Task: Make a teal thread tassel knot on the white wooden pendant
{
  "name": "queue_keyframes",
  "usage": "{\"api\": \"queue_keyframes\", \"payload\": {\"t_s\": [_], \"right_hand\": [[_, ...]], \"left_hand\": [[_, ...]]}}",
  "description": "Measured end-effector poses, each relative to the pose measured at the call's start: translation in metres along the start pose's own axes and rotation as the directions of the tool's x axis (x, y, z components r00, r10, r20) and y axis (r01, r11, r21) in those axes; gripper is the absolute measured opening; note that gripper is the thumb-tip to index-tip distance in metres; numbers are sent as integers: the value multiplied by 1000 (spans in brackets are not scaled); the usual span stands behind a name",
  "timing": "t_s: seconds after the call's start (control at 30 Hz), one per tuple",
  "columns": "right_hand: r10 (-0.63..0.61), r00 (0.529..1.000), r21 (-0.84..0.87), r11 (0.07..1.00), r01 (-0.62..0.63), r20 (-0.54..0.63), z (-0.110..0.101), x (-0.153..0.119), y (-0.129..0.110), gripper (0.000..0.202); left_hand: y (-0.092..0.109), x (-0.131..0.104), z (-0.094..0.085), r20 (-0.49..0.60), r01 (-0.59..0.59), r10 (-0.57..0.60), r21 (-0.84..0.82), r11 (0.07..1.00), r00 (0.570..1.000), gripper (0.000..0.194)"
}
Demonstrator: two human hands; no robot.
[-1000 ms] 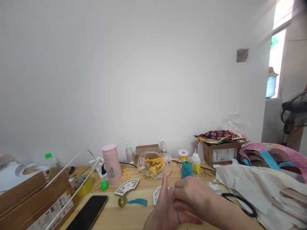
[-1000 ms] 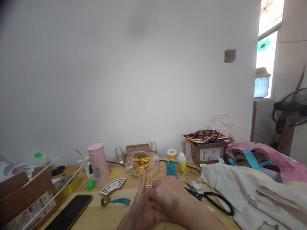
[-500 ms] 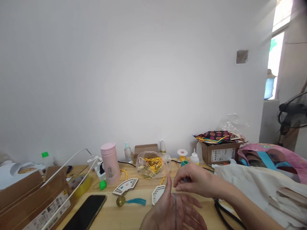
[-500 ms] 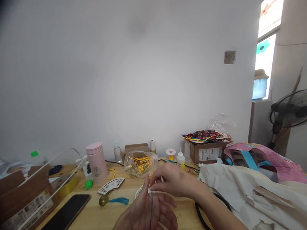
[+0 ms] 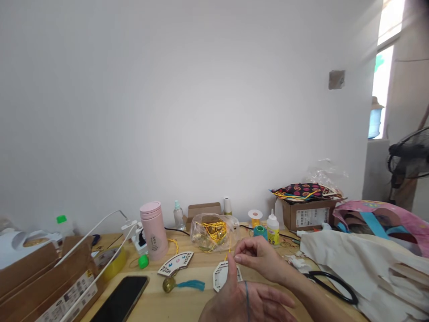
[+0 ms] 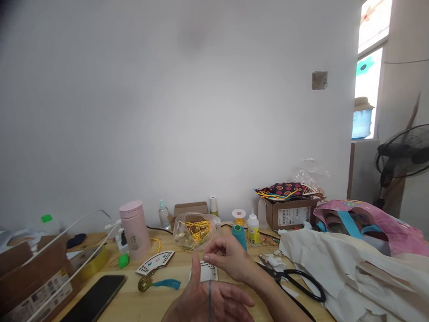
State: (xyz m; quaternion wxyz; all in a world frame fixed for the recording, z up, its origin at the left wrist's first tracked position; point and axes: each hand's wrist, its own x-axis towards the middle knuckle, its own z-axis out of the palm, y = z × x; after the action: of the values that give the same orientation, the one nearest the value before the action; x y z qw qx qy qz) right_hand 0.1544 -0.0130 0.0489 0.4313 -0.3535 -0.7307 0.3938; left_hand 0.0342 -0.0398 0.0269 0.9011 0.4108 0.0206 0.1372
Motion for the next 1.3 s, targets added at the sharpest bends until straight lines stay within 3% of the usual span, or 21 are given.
{"api": "queue_keyframes", "payload": {"t_s": [0.17, 0.3, 0.4, 0.5, 0.6, 0.7, 0.77, 0.83, 1.0, 1.1, 1.2, 1.3], "right_hand": [[41, 999, -38, 998, -42, -18, 14, -6, 31, 25], [45, 995, -84, 995, -52, -91, 27, -15, 47, 18], [28, 988, -96, 994, -42, -150, 34, -23, 47, 31], [-6, 1000, -88, 996, 4, -29, 35, -28, 40, 31], [-16, 994, -184, 982, 36, 112, 32, -30, 34, 21], [-19, 988, -338, 938, 71, 154, 29, -33, 30, 20], [-41, 986, -387, 916, 101, 160, 27, -34, 28, 21], [-65, 987, -423, 898, 123, 149, 24, -35, 23, 21], [-200, 971, -537, 809, 238, 130, 12, -36, 8, 20], [-317, 937, -584, 737, 341, 148, 3, -36, 5, 24], [-351, 928, -655, 672, 344, 127, -4, -35, 7, 30], [-307, 947, -704, 651, 284, 98, -10, -34, 8, 30]], "left_hand": [[3, -2, 2, -14, -110, 110, -97, 989, 994, 105], [11, -6, 1, -30, -335, 336, -198, 921, 941, 95], [19, -9, -4, -78, -536, 532, -205, 819, 843, 86], [27, -10, -13, -174, -672, 649, -181, 718, 741, 83], [32, -10, -21, -295, -778, 726, -125, 615, 621, 78], [34, -11, -26, -432, -847, 757, -31, 530, 490, 68], [34, -12, -27, -496, -853, 749, 31, 520, 439, 62], [35, -13, -26, -527, -825, 720, 62, 562, 451, 57], [30, -5, -22, -575, -604, 524, 65, 795, 628, 52], [20, 3, -21, -581, -429, 378, 54, 902, 721, 62], [10, 7, -19, -539, -218, 220, 67, 974, 813, 77], [4, 8, -15, -526, -27, 70, 89, 996, 847, 93]]}}
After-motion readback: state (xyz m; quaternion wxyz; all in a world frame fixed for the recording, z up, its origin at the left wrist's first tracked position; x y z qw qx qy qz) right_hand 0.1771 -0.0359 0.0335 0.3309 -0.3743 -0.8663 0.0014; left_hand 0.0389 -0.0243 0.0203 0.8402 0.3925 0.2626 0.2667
